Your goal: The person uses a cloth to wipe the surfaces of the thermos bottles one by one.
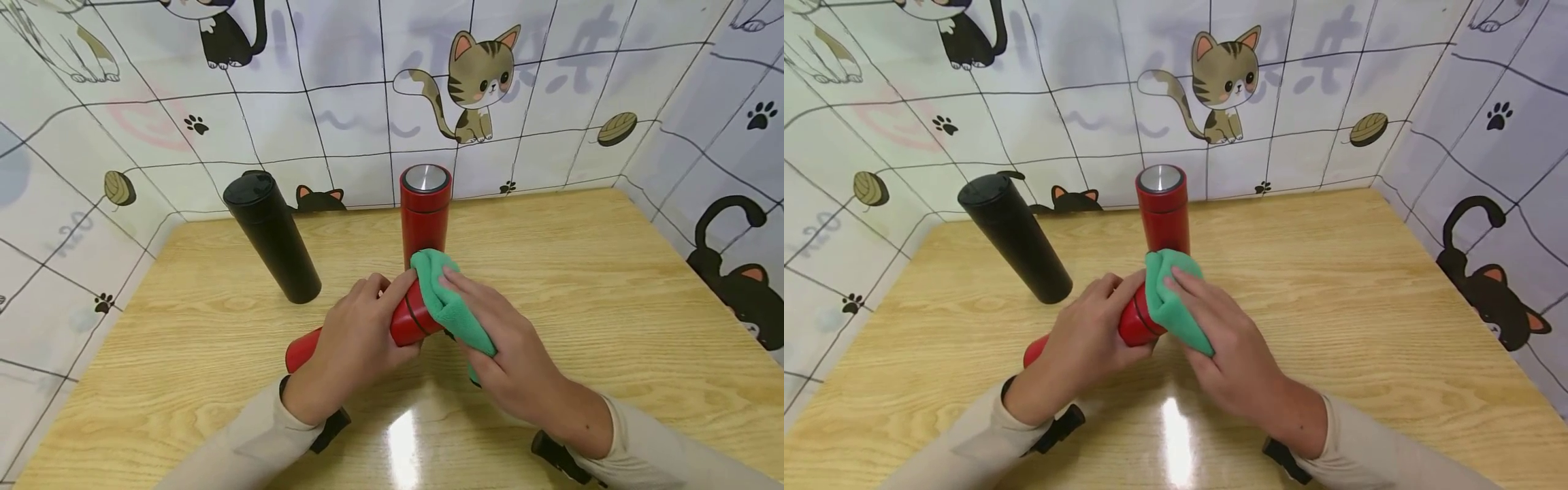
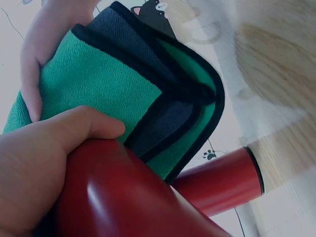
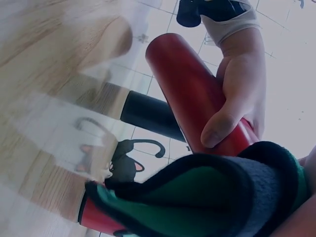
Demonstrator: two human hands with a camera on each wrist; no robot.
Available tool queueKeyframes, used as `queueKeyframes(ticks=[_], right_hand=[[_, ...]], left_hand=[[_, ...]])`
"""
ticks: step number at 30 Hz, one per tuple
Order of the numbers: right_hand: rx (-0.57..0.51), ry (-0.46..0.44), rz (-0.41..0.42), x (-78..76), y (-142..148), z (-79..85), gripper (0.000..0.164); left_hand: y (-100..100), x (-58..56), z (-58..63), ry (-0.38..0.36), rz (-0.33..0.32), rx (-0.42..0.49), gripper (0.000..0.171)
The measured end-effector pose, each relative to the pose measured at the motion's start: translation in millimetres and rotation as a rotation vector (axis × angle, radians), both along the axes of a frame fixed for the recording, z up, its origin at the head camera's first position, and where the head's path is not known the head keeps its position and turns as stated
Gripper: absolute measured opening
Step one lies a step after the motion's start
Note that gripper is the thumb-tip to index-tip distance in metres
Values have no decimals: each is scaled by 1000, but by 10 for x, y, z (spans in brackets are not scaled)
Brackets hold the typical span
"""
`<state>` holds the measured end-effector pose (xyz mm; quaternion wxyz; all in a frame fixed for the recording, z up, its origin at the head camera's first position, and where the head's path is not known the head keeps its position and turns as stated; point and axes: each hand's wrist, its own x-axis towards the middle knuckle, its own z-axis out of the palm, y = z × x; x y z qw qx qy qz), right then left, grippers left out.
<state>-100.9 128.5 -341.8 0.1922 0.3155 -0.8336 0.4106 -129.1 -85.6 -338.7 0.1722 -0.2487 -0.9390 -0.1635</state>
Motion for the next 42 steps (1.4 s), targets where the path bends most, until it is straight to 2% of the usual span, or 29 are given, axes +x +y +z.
queueKeyframes(ticks=[3,9,13,17,20,25,30,32,37,40,42], right_hand=[[-29,7,2,-9,9,-2,64],[-28,-87,-3,-21,23,18,66],[-52,-20,17,-16,12,16,64],[-121,83,57,-33,1,9,53],[-227,72,114,-45,0,7,49],[-322,-36,110,-19,16,12,60],[-373,-200,135,8,13,19,51],[-383,-293,165,23,11,20,46],[-344,-479,210,51,10,19,41],[-309,-541,211,47,17,14,40],[-293,-566,206,33,22,11,40]], left_hand=[[12,9,9,-16,-16,4,81],[-6,-8,36,-17,15,58,81],[-11,-9,33,-31,-7,75,80],[-10,-15,44,-68,-50,131,78],[-18,-25,63,-103,-75,210,79],[-39,-30,93,-145,-128,375,80],[-60,-26,114,-158,-196,560,80],[-63,-24,121,-170,-227,618,81],[-58,-10,135,-195,-288,725,81],[-51,-2,138,-202,-316,785,80],[-48,2,144,-187,-313,816,80]])
